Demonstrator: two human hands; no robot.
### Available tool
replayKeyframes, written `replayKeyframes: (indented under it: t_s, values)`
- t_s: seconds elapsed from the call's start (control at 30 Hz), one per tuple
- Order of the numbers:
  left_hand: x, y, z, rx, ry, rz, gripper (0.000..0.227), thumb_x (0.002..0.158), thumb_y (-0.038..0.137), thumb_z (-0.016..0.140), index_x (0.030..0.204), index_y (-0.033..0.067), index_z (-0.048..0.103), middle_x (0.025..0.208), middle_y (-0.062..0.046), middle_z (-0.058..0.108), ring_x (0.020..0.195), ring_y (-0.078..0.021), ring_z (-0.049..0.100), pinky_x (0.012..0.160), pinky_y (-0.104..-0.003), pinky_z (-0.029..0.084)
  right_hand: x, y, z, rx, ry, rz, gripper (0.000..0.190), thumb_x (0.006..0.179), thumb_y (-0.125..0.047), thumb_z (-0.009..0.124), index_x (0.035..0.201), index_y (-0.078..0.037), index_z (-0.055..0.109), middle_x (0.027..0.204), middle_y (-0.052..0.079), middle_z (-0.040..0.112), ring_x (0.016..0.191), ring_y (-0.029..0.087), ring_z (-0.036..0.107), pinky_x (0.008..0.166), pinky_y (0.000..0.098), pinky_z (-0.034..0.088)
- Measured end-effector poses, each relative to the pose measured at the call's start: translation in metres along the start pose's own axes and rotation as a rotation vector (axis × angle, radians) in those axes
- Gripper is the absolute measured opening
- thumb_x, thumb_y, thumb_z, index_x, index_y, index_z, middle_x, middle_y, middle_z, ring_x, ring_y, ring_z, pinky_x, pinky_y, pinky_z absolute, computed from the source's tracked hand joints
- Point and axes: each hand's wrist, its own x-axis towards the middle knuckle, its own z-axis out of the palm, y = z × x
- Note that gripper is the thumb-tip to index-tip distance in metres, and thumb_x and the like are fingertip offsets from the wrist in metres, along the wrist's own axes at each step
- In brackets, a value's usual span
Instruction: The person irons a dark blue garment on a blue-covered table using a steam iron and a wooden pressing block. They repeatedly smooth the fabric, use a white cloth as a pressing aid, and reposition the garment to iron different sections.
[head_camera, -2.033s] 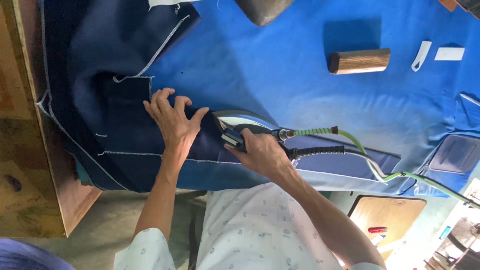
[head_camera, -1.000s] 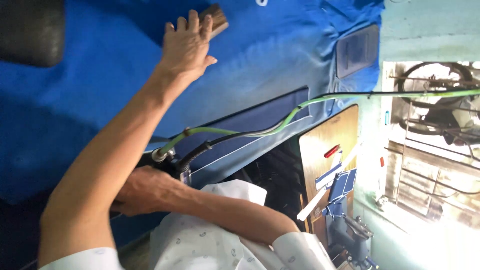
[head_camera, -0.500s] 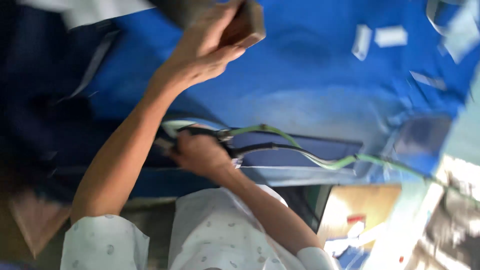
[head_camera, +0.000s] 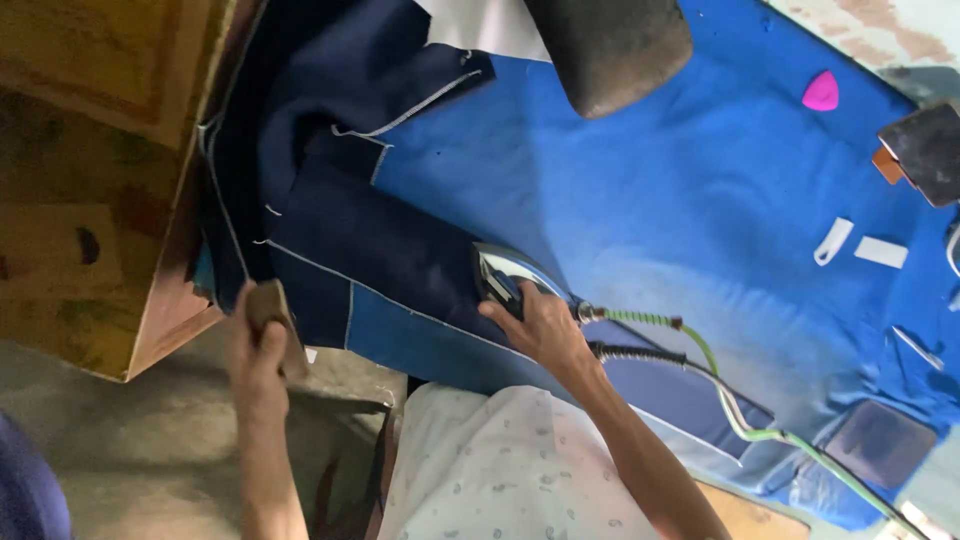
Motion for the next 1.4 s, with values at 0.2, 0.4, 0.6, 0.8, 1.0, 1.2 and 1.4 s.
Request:
replayKeyframes:
  t_s: [0.2,0.4,0.6,0.8,1.0,1.2,1.4]
  values:
    - [-0.011,0.015,0.030,0.071,-0.049,-0.082,0.071,0.100,0.035,0.062,0.161,0.0097,0.036,0.135,-0.023,0.050,0.120,-0.0347,0.051,0.109,-0.054,0.037,0.023,-0.028,-0.006,-0.016,0.055,0.015,0.065,0.092,-0.069,0.063,0.084,-0.005,0.060,0.059,0.020,0.063,0.061,0.040,0.070,0.054,0.0442,0.054]
    - [0.016,0.029,0.041,0.185,-0.124,0.095,0.069,0.100,0.030,0.067,0.160,0.0100,0.039,0.129,-0.019,0.052,0.113,-0.0331,0.053,0.101,-0.052,0.039,0.026,-0.043,-0.015,0.040,0.014,0.113,0.065,0.090,-0.068,0.064,0.092,-0.003,0.064,0.069,0.023,0.068,0.073,0.041,0.073,0.061,0.0458,0.055]
    - [0.021,0.036,0.053,0.220,-0.193,0.205,0.068,0.102,0.032,0.065,0.160,0.0095,0.039,0.130,-0.019,0.054,0.115,-0.0357,0.055,0.102,-0.053,0.039,0.025,-0.044,-0.020,0.087,-0.043,0.187,0.070,0.088,-0.072,0.061,0.097,-0.003,0.065,0.079,0.024,0.071,0.084,0.042,0.073,0.069,0.0491,0.057]
    - [0.014,0.035,0.063,0.162,-0.217,0.197,0.066,0.103,0.030,0.064,0.160,0.0093,0.038,0.129,-0.023,0.054,0.117,-0.0374,0.056,0.105,-0.053,0.039,0.021,-0.055,-0.028,0.108,-0.066,0.201,0.073,0.087,-0.074,0.058,0.096,-0.001,0.066,0.082,0.024,0.072,0.085,0.041,0.073,0.069,0.0481,0.057]
    - [0.007,0.035,0.064,0.149,-0.177,0.176,0.068,0.103,0.030,0.068,0.159,0.0100,0.037,0.129,-0.026,0.054,0.118,-0.0414,0.056,0.107,-0.056,0.039,0.022,-0.049,-0.025,0.131,-0.060,0.178,0.074,0.087,-0.076,0.057,0.092,-0.003,0.065,0.077,0.021,0.070,0.079,0.037,0.072,0.063,0.0453,0.056]
    - [0.000,0.025,0.064,0.223,-0.171,0.149,0.065,0.099,0.033,0.072,0.153,0.0060,0.046,0.124,-0.025,0.058,0.115,-0.0429,0.058,0.103,-0.057,0.043,0.022,-0.046,-0.024,0.128,-0.028,0.121,0.071,0.090,-0.074,0.057,0.089,-0.003,0.063,0.070,0.021,0.067,0.070,0.036,0.070,0.056,0.0437,0.055]
    - [-0.007,0.026,0.066,0.243,-0.163,0.117,0.064,0.099,0.033,0.073,0.152,0.0075,0.049,0.123,-0.024,0.059,0.114,-0.0406,0.059,0.100,-0.056,0.044,0.022,-0.047,-0.022,0.123,-0.028,0.112,0.075,0.088,-0.078,0.055,0.086,-0.003,0.062,0.068,0.019,0.065,0.066,0.033,0.069,0.054,0.0428,0.053]
